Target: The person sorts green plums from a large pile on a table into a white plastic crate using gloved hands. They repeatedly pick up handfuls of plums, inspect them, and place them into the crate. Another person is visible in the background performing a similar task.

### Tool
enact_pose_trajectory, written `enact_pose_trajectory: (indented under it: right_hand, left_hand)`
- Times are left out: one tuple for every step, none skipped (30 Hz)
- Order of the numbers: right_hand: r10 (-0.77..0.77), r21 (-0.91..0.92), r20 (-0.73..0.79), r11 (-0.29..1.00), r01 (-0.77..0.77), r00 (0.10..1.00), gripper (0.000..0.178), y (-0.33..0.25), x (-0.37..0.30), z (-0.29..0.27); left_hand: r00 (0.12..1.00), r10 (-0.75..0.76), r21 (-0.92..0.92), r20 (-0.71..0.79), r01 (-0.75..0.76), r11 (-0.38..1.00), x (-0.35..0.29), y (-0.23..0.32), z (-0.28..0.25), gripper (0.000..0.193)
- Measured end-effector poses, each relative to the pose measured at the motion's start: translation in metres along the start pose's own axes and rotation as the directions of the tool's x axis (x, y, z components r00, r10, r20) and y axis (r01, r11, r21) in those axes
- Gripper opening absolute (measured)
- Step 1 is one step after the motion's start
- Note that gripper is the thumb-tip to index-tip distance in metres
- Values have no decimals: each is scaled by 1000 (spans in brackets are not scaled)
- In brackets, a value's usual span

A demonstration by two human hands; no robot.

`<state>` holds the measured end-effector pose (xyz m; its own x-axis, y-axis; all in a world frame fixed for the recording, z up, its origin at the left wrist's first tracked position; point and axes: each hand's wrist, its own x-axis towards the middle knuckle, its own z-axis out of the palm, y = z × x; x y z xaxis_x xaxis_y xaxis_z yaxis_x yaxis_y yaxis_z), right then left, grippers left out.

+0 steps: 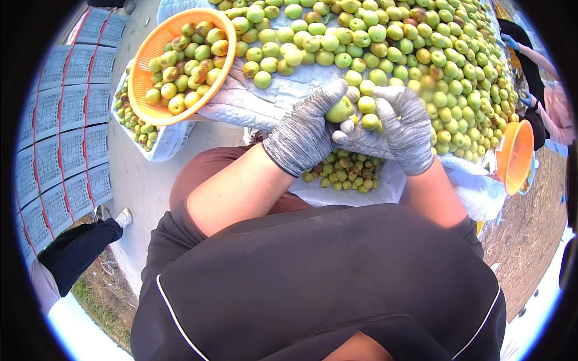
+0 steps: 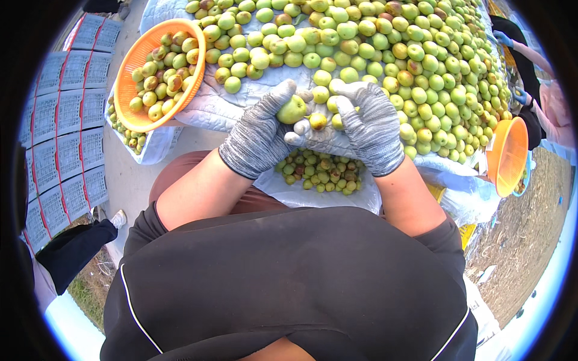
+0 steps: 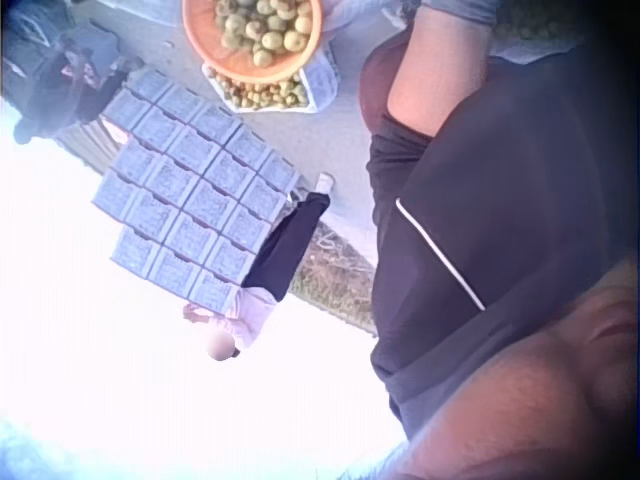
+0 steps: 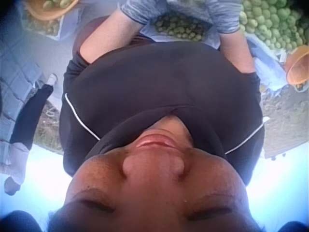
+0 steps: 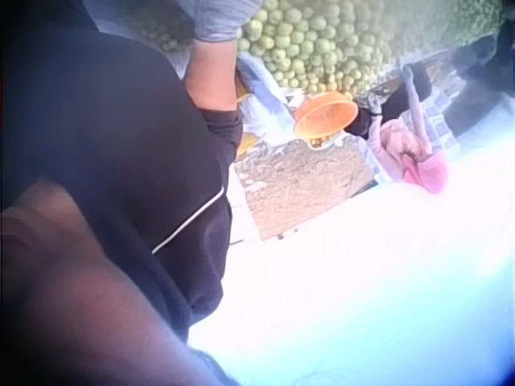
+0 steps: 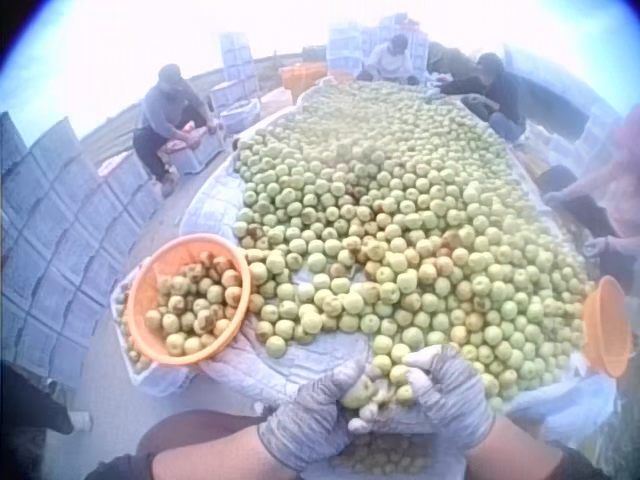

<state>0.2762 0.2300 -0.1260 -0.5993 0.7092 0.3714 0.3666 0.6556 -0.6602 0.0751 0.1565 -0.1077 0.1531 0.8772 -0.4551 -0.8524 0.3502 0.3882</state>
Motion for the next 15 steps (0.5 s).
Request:
enact_pose_trajectory:
  right_hand:
    - [162, 130, -22, 979, -158, 987, 20, 2, 1, 0]
    - [211, 99, -37, 973, -206, 977, 19, 4, 1, 0]
    - [293, 137, -31, 948, -286, 956, 18, 6, 0, 0]
    - [301, 35, -33, 953, -299, 953, 17, 9, 0, -2]
    - [205, 30, -20, 978, -204, 979, 17, 11, -2, -4]
    - [164, -31, -49, 986, -165, 985, 17, 14, -4, -7]
    - [204, 48, -38, 978, -202, 978, 16, 16, -7, -11]
    - [219, 54, -26, 975, -217, 975, 17, 20, -9, -15]
    - [230, 35, -25, 973, -229, 973, 17, 23, -13, -20]
    - [214, -1, -20, 977, -214, 977, 17, 27, -16, -23]
    - [215, 5, -11, 977, -215, 977, 17, 32, -18, -26]
    - [170, -57, -67, 983, -174, 983, 18, 38, -19, -27]
    - [151, -88, -71, 984, -157, 986, 20, 43, -20, -27]
    - [133, -131, -75, 981, -142, 988, 22, 48, -21, -25]
    - [91, -213, -50, 972, -100, 995, 25, 52, -22, -21]
  left_hand:
    - [992, 35, 47, 124, -41, 998, -5, 8, -2, 35]
    - [997, 55, 186, 49, -63, 981, -5, 19, -4, 30]
    - [980, 197, 392, 39, -196, 899, -7, 39, -11, 30]
    - [950, 312, 583, 11, -260, 770, -13, 58, -19, 31]
    - [808, 588, 811, -39, -318, 491, -22, 71, -27, 37]
    - [498, 804, 926, 326, -339, -165, -25, 95, -37, 43]
    - [484, 844, 972, 232, -158, -177, -35, 113, -48, 47]
    - [511, 858, 998, 56, -51, -35, -41, 135, -58, 45]
    - [540, 839, 975, -71, 215, -56, -47, 150, -68, 46]
    - [559, 791, 928, -247, 371, 27, -53, 164, -77, 49]
    - [547, 806, 896, -225, 440, -48, -57, 167, -87, 54]
    - [531, 806, 864, -262, 501, -49, -57, 171, -95, 56]
    - [512, 815, 837, -273, 544, -61, -55, 174, -103, 54]
    - [490, 821, 798, -295, 598, -70, -53, 175, -110, 53]
    - [465, 848, 803, -254, 590, -84, -52, 175, -116, 51]
